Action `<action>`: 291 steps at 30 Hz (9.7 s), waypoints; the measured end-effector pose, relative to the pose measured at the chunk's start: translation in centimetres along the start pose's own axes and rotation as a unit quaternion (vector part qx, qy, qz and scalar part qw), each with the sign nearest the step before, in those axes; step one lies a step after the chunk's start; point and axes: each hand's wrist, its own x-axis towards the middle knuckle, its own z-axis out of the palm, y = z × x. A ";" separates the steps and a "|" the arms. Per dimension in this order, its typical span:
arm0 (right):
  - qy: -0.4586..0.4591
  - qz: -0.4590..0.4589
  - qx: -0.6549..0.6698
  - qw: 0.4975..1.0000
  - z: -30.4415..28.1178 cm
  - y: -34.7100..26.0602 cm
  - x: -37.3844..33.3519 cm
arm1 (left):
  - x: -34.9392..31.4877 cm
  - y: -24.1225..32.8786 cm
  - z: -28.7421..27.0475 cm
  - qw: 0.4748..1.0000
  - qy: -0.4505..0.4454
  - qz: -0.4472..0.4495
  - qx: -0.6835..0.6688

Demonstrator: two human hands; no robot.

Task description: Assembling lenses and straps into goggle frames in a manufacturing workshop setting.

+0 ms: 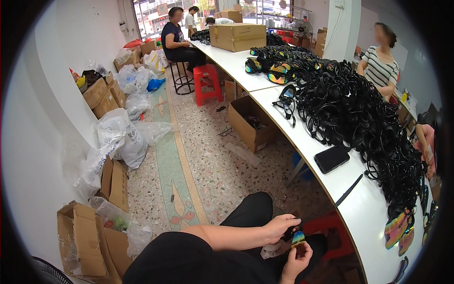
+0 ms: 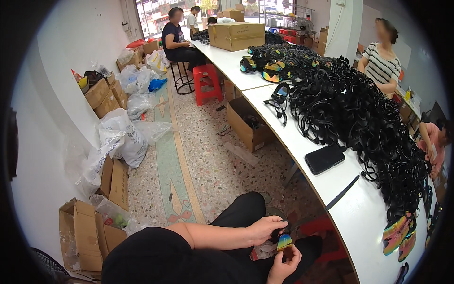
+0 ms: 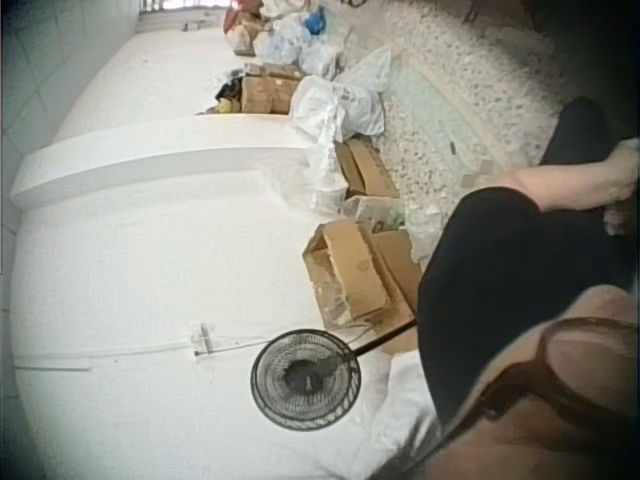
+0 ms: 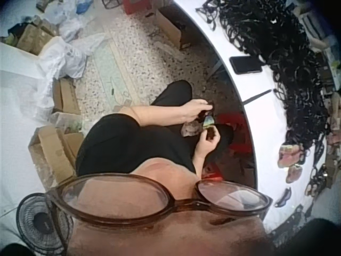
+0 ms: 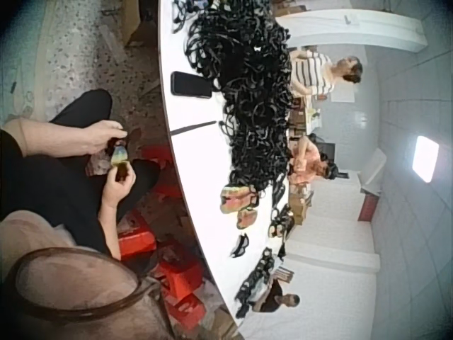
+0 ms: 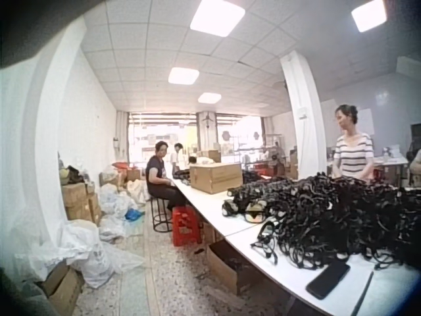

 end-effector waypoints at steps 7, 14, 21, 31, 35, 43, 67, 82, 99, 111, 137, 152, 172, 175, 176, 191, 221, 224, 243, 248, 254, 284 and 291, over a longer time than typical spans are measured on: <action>-0.002 -0.032 -0.055 0.998 -0.4 -0.3 -0.5 | -1.1 -0.1 1.4 1.000 -0.016 0.022 -0.014; 0.024 -0.031 -0.077 0.996 -1.3 -1.0 -2.1 | -2.7 -2.1 2.2 1.000 -0.009 -0.023 0.016; 0.062 -0.093 -0.078 0.991 0.3 -4.3 -1.1 | -2.4 -0.8 3.3 0.994 -0.016 0.094 0.053; 0.105 -0.106 -0.103 0.983 -0.9 -4.3 -1.2 | -1.6 0.5 4.2 0.997 -0.072 0.008 0.007; 0.106 -0.113 -0.125 0.980 -1.0 -4.3 -1.8 | -2.9 0.1 4.6 0.999 -0.050 -0.006 0.003; 0.119 -0.112 -0.113 0.980 -0.6 -4.3 -1.8 | -2.6 -0.1 3.8 0.998 -0.062 -0.011 -0.001; 0.068 -0.147 -0.146 0.976 -0.1 -3.6 -1.5 | -2.0 -0.6 1.4 0.948 -0.106 0.197 0.228; 0.022 -0.121 -0.143 0.982 -0.8 -2.8 -2.7 | -2.9 -1.2 -1.0 0.863 -0.161 0.311 0.363; 0.008 -0.075 -0.078 0.994 -1.7 -2.8 -2.6 | -3.6 1.2 -0.9 0.924 -0.238 0.029 0.296; -0.008 -0.121 -0.116 0.986 -0.4 -7.0 -2.8 | -4.8 6.5 1.4 0.763 -0.327 0.121 0.545; 0.014 -0.106 -0.092 0.990 -2.2 -6.3 -3.1 | -3.2 4.8 2.2 0.724 -0.340 0.120 0.587; -0.061 -0.048 -0.074 0.994 -4.1 -7.2 -1.9 | -3.7 5.2 0.7 0.763 -0.340 0.127 0.534; -0.081 -0.104 -0.084 0.988 -3.5 -7.1 -3.3 | -4.2 5.2 1.3 0.784 -0.303 0.125 0.527; -0.065 -0.116 -0.104 0.986 -3.0 -6.7 -3.7 | -4.3 4.9 1.6 0.773 -0.305 0.116 0.544; -0.053 -0.111 -0.093 0.988 -3.0 -6.4 -3.7 | -4.3 4.8 1.6 0.786 -0.300 0.110 0.528; -0.044 -0.108 0.001 0.993 -2.2 -5.0 -4.2 | -5.5 2.2 -1.4 0.950 -0.198 0.081 0.230; -0.083 -0.122 -0.026 0.989 -2.1 -6.0 -4.1 | -4.7 4.5 0.0 0.807 -0.311 0.080 0.496; -0.098 -0.109 -0.002 0.989 -2.9 -6.8 -3.4 | -4.5 4.4 -0.7 0.821 -0.329 0.098 0.455; -0.129 0.123 0.294 0.939 -2.6 -5.2 -2.9 | -4.7 3.6 0.0 0.843 -0.348 0.067 0.405; -0.105 0.086 0.271 0.953 -2.6 -5.0 -3.2 | -4.9 3.4 0.5 0.835 -0.349 0.069 0.419; -0.089 0.099 0.312 0.941 -2.4 -4.9 -3.4 | -4.7 3.1 0.2 0.854 -0.337 0.048 0.393; -0.102 -0.122 -0.028 0.987 -3.0 -5.8 -4.6 | -4.2 4.6 0.9 0.806 -0.321 0.052 0.495; -0.103 -0.078 -0.064 0.990 -3.5 -6.8 -3.7 | -4.1 3.7 0.4 0.818 -0.310 0.059 0.482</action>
